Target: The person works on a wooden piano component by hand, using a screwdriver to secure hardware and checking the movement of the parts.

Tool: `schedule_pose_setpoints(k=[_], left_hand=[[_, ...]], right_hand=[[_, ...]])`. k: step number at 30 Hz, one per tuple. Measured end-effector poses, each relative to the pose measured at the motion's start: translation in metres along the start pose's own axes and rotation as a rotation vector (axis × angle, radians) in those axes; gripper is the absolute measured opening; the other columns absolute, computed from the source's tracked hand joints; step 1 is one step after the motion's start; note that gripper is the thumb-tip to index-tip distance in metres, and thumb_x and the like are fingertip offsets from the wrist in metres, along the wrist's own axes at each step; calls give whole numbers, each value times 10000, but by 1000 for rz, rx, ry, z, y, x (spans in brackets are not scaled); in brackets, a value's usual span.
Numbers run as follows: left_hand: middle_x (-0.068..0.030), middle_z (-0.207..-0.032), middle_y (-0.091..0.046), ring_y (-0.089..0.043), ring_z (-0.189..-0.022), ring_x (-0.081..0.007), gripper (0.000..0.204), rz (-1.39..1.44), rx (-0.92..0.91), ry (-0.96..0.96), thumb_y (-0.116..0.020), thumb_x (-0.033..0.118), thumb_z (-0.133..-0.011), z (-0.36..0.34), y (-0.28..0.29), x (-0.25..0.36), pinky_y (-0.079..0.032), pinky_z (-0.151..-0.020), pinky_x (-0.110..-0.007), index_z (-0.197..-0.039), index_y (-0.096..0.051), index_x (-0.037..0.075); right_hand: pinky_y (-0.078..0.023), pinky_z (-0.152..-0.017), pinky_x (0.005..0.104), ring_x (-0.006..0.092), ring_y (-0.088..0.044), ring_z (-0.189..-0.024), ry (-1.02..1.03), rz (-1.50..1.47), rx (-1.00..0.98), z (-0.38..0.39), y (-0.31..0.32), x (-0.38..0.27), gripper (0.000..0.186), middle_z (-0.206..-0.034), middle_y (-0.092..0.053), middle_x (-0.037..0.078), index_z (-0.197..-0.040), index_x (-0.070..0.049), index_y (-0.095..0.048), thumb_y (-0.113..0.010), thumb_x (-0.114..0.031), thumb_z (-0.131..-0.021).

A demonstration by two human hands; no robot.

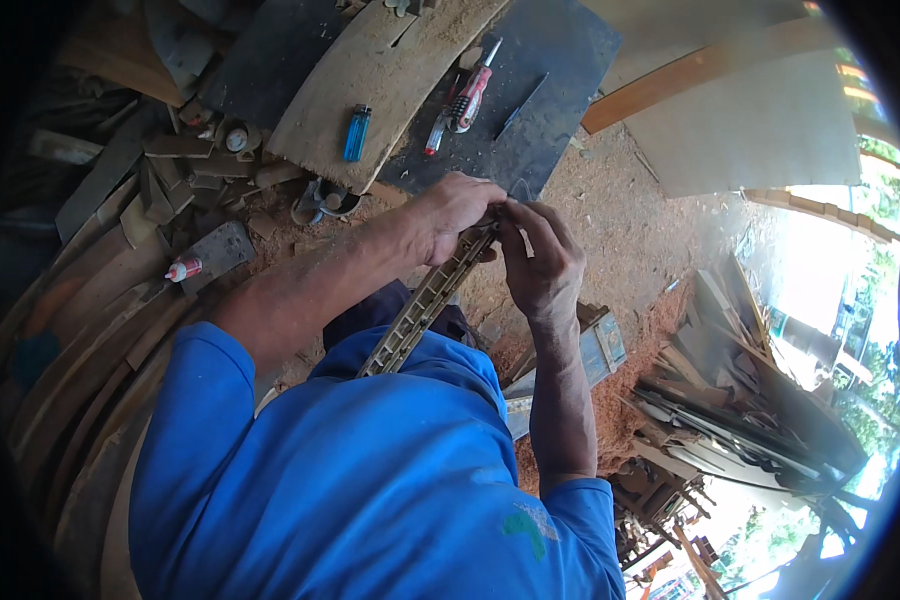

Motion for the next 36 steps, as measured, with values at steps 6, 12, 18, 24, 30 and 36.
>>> schedule_pose_setpoints(k=[6,12,18,24,30,36], left_hand=[[-82,-846,-656,-677,-771,-213,196,43,-64,-8,-534,207,-1003,5,0,5,-571,-647,-464,-965,-654,56],[-104,-883,-670,-695,-784,-229,212,6,-92,4,-522,199,-1028,7,-6,7,-573,-640,-433,-996,-641,25],[-131,-935,-695,-697,-849,-232,224,76,-132,34,-489,214,-1050,-4,16,-8,-595,-681,-425,-1068,-607,24],[-118,-941,-673,-679,-849,-229,184,131,-128,79,-495,204,-1053,-6,34,-21,-555,-691,-417,-1057,-601,54],[-107,-931,-663,-667,-823,-228,179,100,-150,47,-493,185,-1047,-4,37,-15,-556,-680,-413,-1054,-603,44],[-108,-935,-657,-666,-819,-230,169,57,-194,59,-487,159,-1030,-11,36,-11,-563,-660,-407,-1061,-594,31]], right_hand=[[-587,-792,328,254,-744,-907,-129,-159,44,7,8,11,272,-1017,-710,130,-1113,12,-665,-716,35,-848],[-578,-761,317,213,-742,-889,-74,-11,88,-10,17,18,223,-1010,-713,117,-1048,0,-691,-724,55,-834],[-562,-778,383,289,-735,-896,-382,-84,-308,-102,-35,54,322,-1008,-736,183,-1161,-75,-687,-676,-301,-932],[-539,-875,482,386,-697,-995,-337,245,-540,-144,-131,82,396,-1023,-726,195,-1168,-138,-676,-673,-405,-876],[-560,-846,444,390,-707,-956,-523,-38,-321,-132,-92,81,386,-1035,-727,201,-1162,-86,-647,-673,-325,-860],[-526,-631,314,171,-659,-706,-591,-173,-91,-36,50,23,379,-855,-685,117,-1253,-48,-630,-618,-206,-909]])
Point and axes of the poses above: each hand's wrist, its own z-axis away from the middle knuckle, its own y-axis out of the back of the hand, x = y × z, the point moved 5 cm from there along -z, towards the middle knuckle
